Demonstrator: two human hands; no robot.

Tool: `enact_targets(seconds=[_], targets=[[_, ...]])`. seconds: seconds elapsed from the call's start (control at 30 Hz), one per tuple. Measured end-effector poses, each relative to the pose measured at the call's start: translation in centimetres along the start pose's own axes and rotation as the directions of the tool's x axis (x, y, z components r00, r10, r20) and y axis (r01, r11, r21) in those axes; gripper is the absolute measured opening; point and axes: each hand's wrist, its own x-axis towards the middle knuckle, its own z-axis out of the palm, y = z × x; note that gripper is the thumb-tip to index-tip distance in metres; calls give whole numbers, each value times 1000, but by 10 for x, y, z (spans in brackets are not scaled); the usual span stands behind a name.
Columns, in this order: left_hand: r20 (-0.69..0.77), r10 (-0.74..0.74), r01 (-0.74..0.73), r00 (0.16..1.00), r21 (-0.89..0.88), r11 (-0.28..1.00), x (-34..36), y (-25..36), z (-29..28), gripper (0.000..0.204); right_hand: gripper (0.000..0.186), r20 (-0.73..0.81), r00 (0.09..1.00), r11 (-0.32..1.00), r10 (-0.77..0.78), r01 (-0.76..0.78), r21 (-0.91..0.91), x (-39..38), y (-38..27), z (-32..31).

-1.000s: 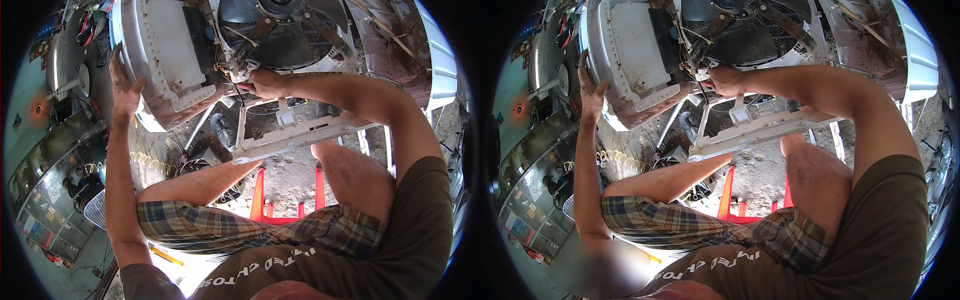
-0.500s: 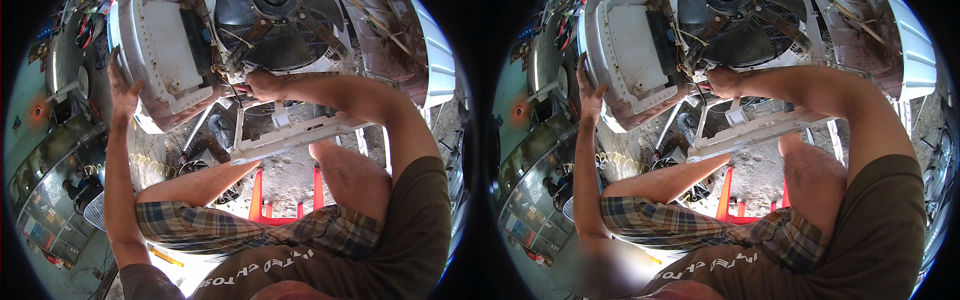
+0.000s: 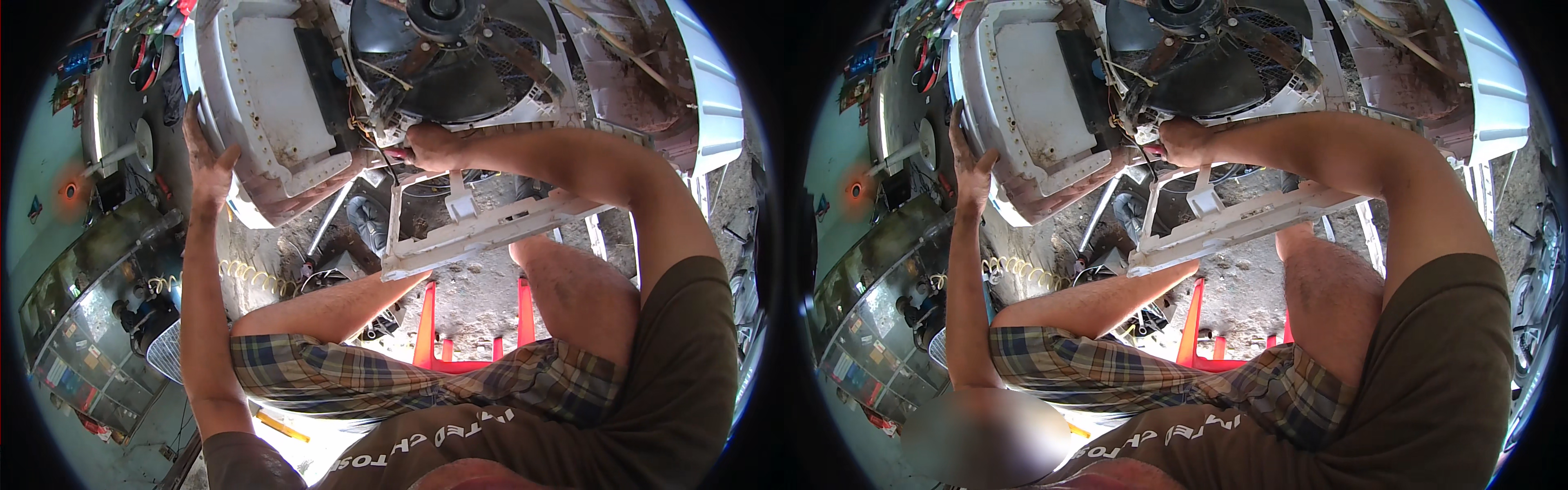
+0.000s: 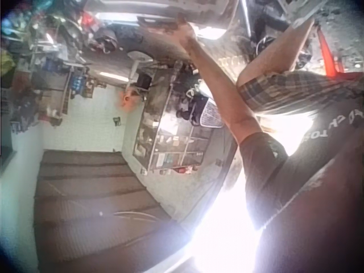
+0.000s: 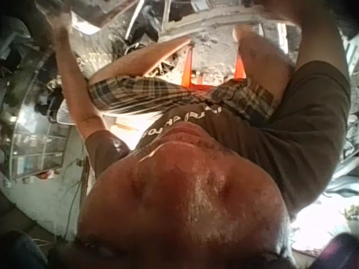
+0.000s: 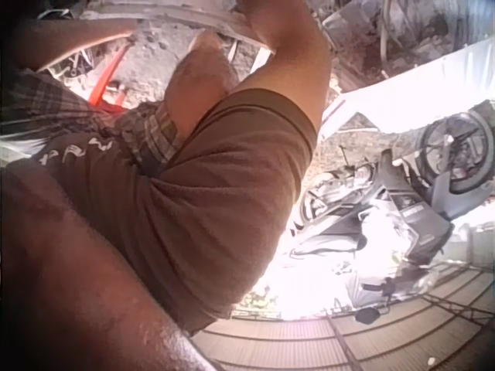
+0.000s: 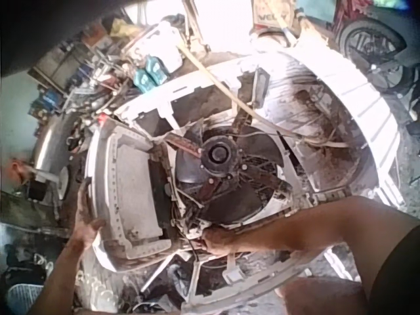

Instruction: Repairing and reassembling a portable evaporative air cooler using hand tools.

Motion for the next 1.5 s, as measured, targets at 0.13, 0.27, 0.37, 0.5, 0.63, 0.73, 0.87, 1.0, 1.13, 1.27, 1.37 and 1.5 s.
enact_targets(seconds=[0.13,0.27,0.37,0.5,0.63,0.73,0.87,1.0,1.13,1.27,1.37,1.5], targets=[[4,-9,9,1000,12,1000,-3,1,1,100,31,1,1000,1000,18,-18,20,-2,-3,-1],[3,-4,4,1000,20,1000,-4,0,3,101,32,-2,1000,999,29,-29,15,-4,-3,-2],[-3,2,-2,1000,49,999,-5,-3,2,102,33,47,998,999,37,-37,-10,-5,-11,-8],[-1,-20,20,1000,-1,1000,-4,-2,6,103,25,13,1000,997,18,-17,-75,-10,-15,-6],[-3,-3,3,1000,-22,1000,-4,-6,2,101,17,-6,1000,999,26,-26,36,-12,-18,-11],[1,1,-1,1000,-43,999,-3,-7,3,102,22,-79,996,999,35,-33,27,-8,-14,-5],[-7,15,-15,1000,0,1000,-2,-9,3,101,16,3,997,995,72,-73,68,-4,-7,-2],[-7,35,-35,999,7,999,-2,-10,2,100,14,28,998,997,64,-65,32,-3,-7,-4],[-14,24,-24,1000,15,1000,-2,-9,2,101,14,3,999,999,47,-47,-16,-7,-10,-4],[-10,22,-22,1000,8,1000,-3,-9,1,101,14,33,998,999,49,-50,23,-8,-11,-10],[-5,10,-10,1000,-13,1000,-3,-5,3,101,17,48,997,997,66,-67,26,-10,-11,-9],[5,-10,10,1000,9,1000,-3,-3,1,101,24,26,995,995,98,-99,7,-11,-12,-10]])
